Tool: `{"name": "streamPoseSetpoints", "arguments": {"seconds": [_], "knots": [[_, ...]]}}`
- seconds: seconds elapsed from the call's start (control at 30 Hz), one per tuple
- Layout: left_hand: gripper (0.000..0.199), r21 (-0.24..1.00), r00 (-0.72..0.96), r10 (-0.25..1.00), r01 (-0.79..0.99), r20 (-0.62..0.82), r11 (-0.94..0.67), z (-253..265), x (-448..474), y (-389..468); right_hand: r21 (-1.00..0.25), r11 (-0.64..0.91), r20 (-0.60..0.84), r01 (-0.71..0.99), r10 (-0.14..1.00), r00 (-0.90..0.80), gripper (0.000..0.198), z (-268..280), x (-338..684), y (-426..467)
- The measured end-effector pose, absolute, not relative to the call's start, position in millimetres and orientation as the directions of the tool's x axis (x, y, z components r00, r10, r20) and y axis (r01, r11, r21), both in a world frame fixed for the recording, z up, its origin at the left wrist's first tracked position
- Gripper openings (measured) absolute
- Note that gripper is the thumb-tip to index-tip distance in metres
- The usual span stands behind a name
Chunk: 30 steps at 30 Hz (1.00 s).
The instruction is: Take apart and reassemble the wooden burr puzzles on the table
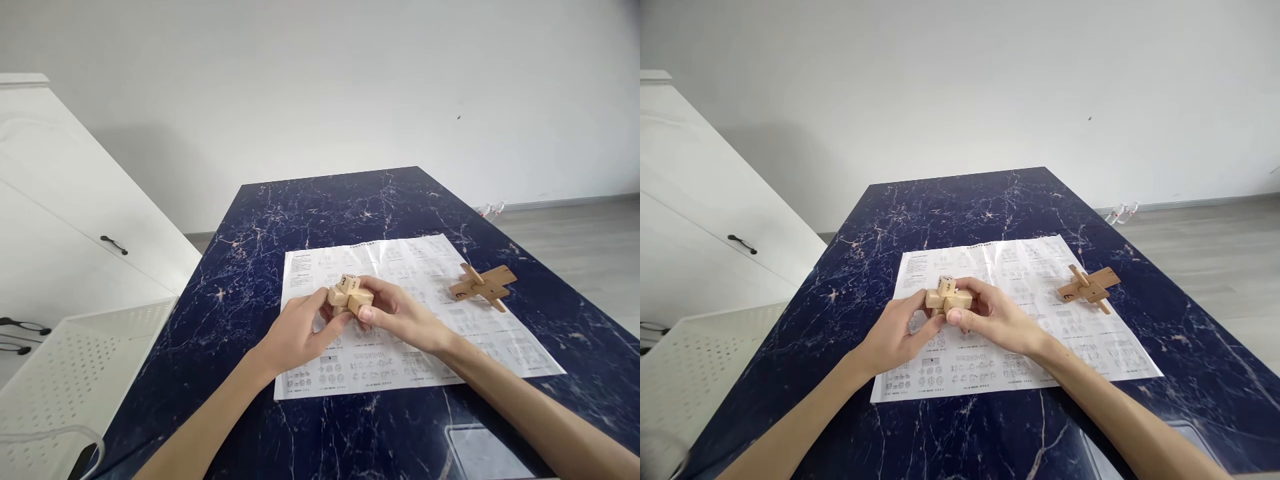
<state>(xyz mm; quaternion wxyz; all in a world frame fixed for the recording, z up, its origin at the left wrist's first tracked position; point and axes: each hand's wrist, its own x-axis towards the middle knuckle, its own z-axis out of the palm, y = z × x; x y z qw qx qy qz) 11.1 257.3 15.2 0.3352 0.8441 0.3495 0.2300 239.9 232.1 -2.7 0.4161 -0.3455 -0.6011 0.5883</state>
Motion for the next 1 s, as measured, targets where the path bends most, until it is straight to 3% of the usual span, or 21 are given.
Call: {"name": "streamPoseSetpoints", "arguments": {"seconds": [0.6,0.77,0.8,0.93,1.0], "knots": [[0.032,0.730,0.621,0.724,0.339,0.300,-0.594,19.5,15.6,251.8,-0.993,0.041,0.094,-0.115,0.860,-0.502,0.049,-0.3,238.5,229.2],[0.031,0.669,0.574,0.763,0.445,0.297,-0.595,13.3,12.4,254.2,-0.952,-0.101,0.066,-0.287,0.852,-0.519,0.048,-4.7,236.2,231.2],[0.034,0.669,0.548,0.776,0.452,0.313,-0.590,12.0,12.0,255.4,-0.939,-0.140,0.047,-0.313,0.852,-0.521,0.051,-5.3,235.8,231.5],[0.084,0.746,0.553,0.764,0.342,0.332,-0.571,10.6,12.2,259.0,-0.924,-0.219,-0.007,-0.313,0.829,-0.559,0.059,-5.7,235.0,230.7],[0.085,0.791,0.600,0.747,0.292,0.286,-0.538,12.2,13.0,258.7,-0.936,-0.209,-0.001,-0.285,0.806,-0.591,0.061,-4.2,234.4,229.1]]}}
